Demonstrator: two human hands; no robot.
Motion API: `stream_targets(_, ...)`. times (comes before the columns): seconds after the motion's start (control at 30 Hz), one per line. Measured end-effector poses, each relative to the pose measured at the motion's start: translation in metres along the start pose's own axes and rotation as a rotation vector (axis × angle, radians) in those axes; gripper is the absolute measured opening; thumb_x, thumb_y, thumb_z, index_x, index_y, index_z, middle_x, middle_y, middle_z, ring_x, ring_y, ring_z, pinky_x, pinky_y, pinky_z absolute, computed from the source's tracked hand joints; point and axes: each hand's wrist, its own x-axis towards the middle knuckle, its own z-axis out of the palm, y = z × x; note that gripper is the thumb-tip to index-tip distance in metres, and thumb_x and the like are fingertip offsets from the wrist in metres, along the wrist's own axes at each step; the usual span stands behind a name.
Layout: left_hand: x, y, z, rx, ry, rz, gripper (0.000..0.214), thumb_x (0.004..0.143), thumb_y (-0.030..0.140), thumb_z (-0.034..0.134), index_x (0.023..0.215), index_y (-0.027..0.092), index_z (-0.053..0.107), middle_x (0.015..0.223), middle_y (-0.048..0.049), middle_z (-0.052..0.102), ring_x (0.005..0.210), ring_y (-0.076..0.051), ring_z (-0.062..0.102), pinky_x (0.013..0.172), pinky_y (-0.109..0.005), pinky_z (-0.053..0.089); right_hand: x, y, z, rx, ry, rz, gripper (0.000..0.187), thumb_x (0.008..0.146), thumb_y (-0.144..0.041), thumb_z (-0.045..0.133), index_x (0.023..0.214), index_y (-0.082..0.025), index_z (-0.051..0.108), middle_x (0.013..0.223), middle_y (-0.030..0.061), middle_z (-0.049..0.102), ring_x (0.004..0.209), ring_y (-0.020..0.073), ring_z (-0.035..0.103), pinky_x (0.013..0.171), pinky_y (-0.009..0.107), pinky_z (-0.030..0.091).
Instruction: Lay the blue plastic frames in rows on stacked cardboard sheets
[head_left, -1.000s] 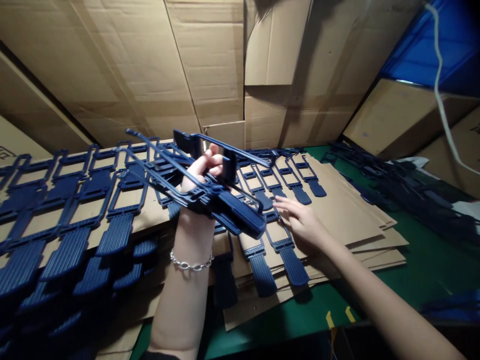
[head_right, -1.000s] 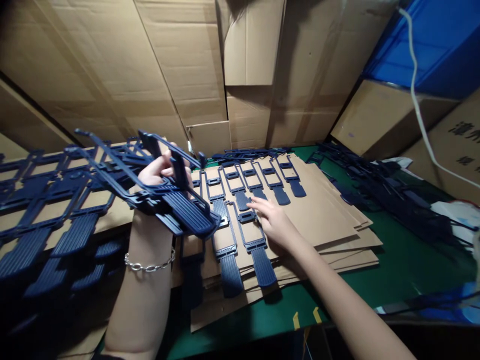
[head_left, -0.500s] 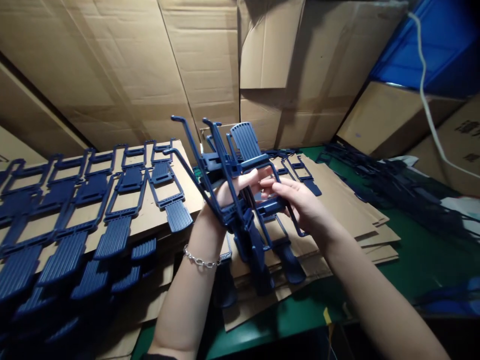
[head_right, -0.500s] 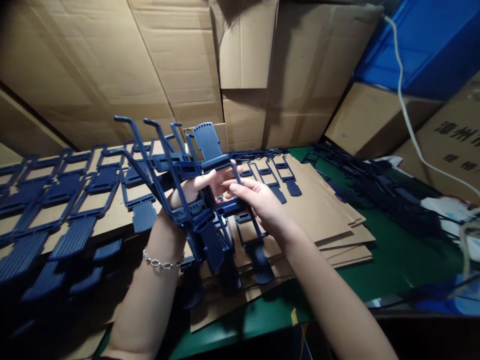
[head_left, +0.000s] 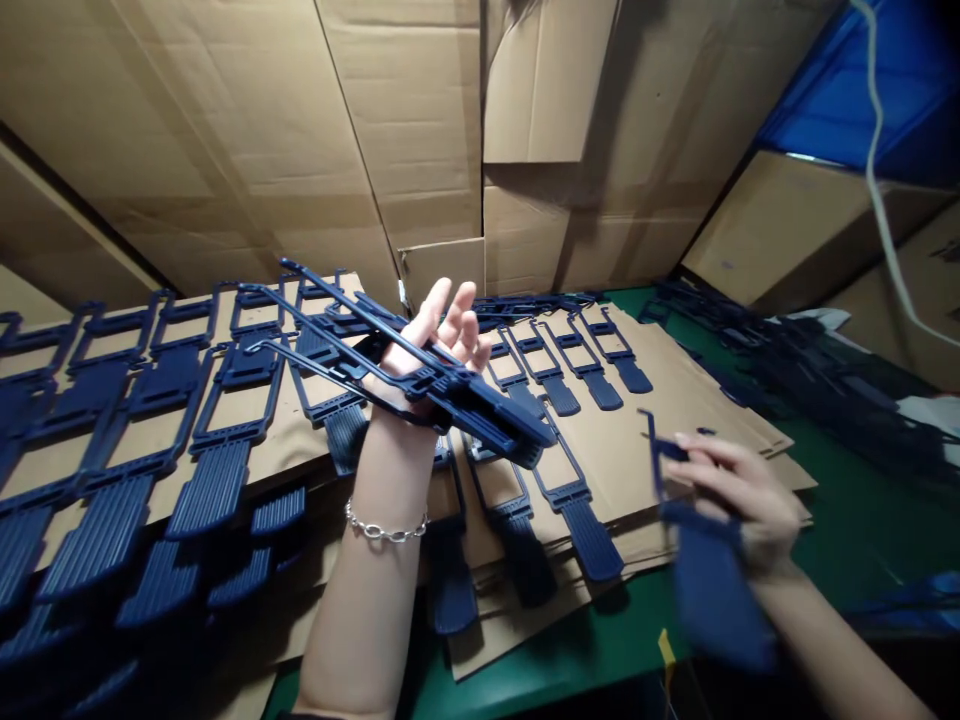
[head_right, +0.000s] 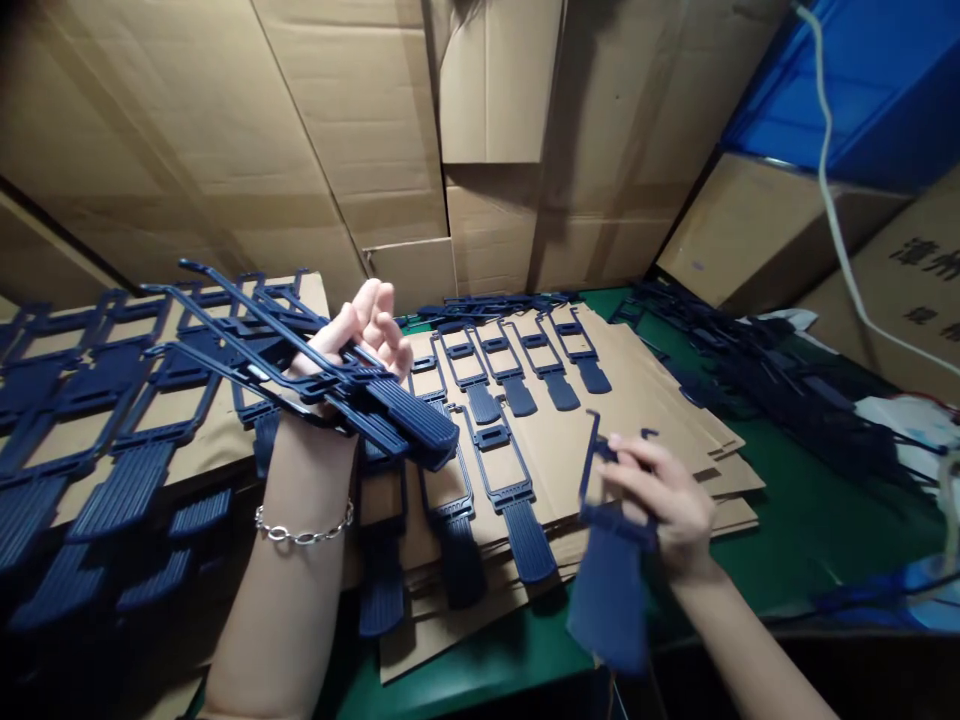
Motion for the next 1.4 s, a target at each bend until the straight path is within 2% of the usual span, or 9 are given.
stream_targets(0.1,0.002,0.001,-0.003,-0.049,0.035,0.028,0.032,0.094,0.023,0.03,0.114,0.024,0.055,0.102,-0.0016,0.065,0.066,-0.009,0.062,0.065,-0.021,0.05,-0.028,0.02,-0.015,-0.244,-0.212,-0.264,0.018,0.081,-0.022,0.054,0.09,-0.026,0.068,0.103,0.0089,0.061,0.099,0.0274,0.057,0.1,0.051,0.031)
stream_targets(0.2,0.003,-0.002,0.0,-0.064,0.066,-0.022,0.032,0.095,0.023,0.029,0.11,0.024,0.058,0.097,-0.0007,0.066,0.059,-0.007,0.059,0.063,-0.019,0.049,-0.034,0.034,-0.029,-0.675,-0.221,-0.253,0.022,0.084,-0.027,0.051,0.097,-0.022,0.068,0.111,0.0146,0.056,0.103,0.0333,0.053,0.098,0.056,0.026)
stream_targets(0.3,0.004,-0.004,0.006,-0.092,0.081,-0.104,0.031,0.095,0.022,0.031,0.109,0.025,0.058,0.085,0.0014,0.067,0.051,-0.006,0.056,0.059,-0.019,0.048,-0.024,0.041,-0.043,-0.921,-0.137,-0.128,0.026,0.085,-0.037,0.052,0.085,-0.019,0.071,0.081,0.0126,0.059,0.07,0.0246,0.057,0.068,0.039,0.042)
stream_targets(0.4,0.003,-0.005,0.01,-0.149,0.087,-0.151,0.029,0.095,0.021,0.032,0.105,0.023,0.059,0.074,0.0034,0.066,0.047,-0.006,0.054,0.055,-0.02,0.048,-0.011,0.039,-0.053,-0.977,-0.136,-0.225,0.027,0.084,-0.04,0.055,0.076,-0.02,0.071,0.056,0.0057,0.053,0.048,0.0172,0.046,0.047,0.032,0.031)
stream_targets(0.6,0.005,0.001,0.004,-0.151,0.073,-0.111,0.031,0.095,0.022,0.029,0.102,0.024,0.059,0.071,0.0045,0.066,0.047,-0.006,0.055,0.055,-0.019,0.047,0.012,0.011,-0.044,-0.54,-0.006,-0.002,0.031,0.083,-0.049,0.054,0.083,-0.021,0.066,0.079,0.0035,0.065,0.063,0.0186,0.059,0.054,0.029,0.042)
stream_targets(0.9,0.001,-0.006,0.006,-0.164,0.041,-0.102,0.029,0.094,0.02,0.033,0.108,0.024,0.058,0.068,0.0048,0.064,0.045,-0.005,0.053,0.053,-0.018,0.044,0.038,0.009,0.033,0.374,-0.489,0.517,0.039,0.063,-0.05,0.072,0.082,-0.017,0.063,0.085,0.0069,0.064,0.073,0.0217,0.062,0.062,0.033,0.052)
stream_targets(1.03,-0.001,-0.004,0.005,-0.206,-0.005,-0.089,0.027,0.094,0.02,0.033,0.109,0.021,0.056,0.068,0.0049,0.064,0.047,-0.007,0.054,0.053,-0.021,0.046,0.038,0.007,0.057,0.634,-0.55,0.693,0.037,0.064,-0.042,0.073,0.089,-0.017,0.061,0.09,0.0064,0.064,0.076,0.0196,0.063,0.067,0.032,0.054)
stream_targets(1.2,-0.003,0.0,0.006,-0.224,0.025,-0.087,0.026,0.095,0.021,0.034,0.106,0.02,0.057,0.062,0.0049,0.06,0.045,-0.006,0.053,0.051,-0.02,0.045,0.04,0.015,0.06,0.631,-0.59,0.684,0.039,0.07,-0.038,0.069,0.102,-0.017,0.06,0.098,0.0082,0.062,0.083,0.0203,0.062,0.074,0.035,0.053)
stream_targets(1.4,-0.004,-0.001,0.008,-0.204,0.037,-0.073,0.028,0.095,0.022,0.031,0.102,0.02,0.057,0.059,0.0049,0.054,0.046,-0.005,0.052,0.052,-0.019,0.045,0.051,0.037,0.051,0.148,-0.771,0.209,0.034,0.078,-0.028,0.054,0.11,-0.021,0.064,0.101,0.0074,0.055,0.094,0.021,0.053,0.087,0.039,0.045)
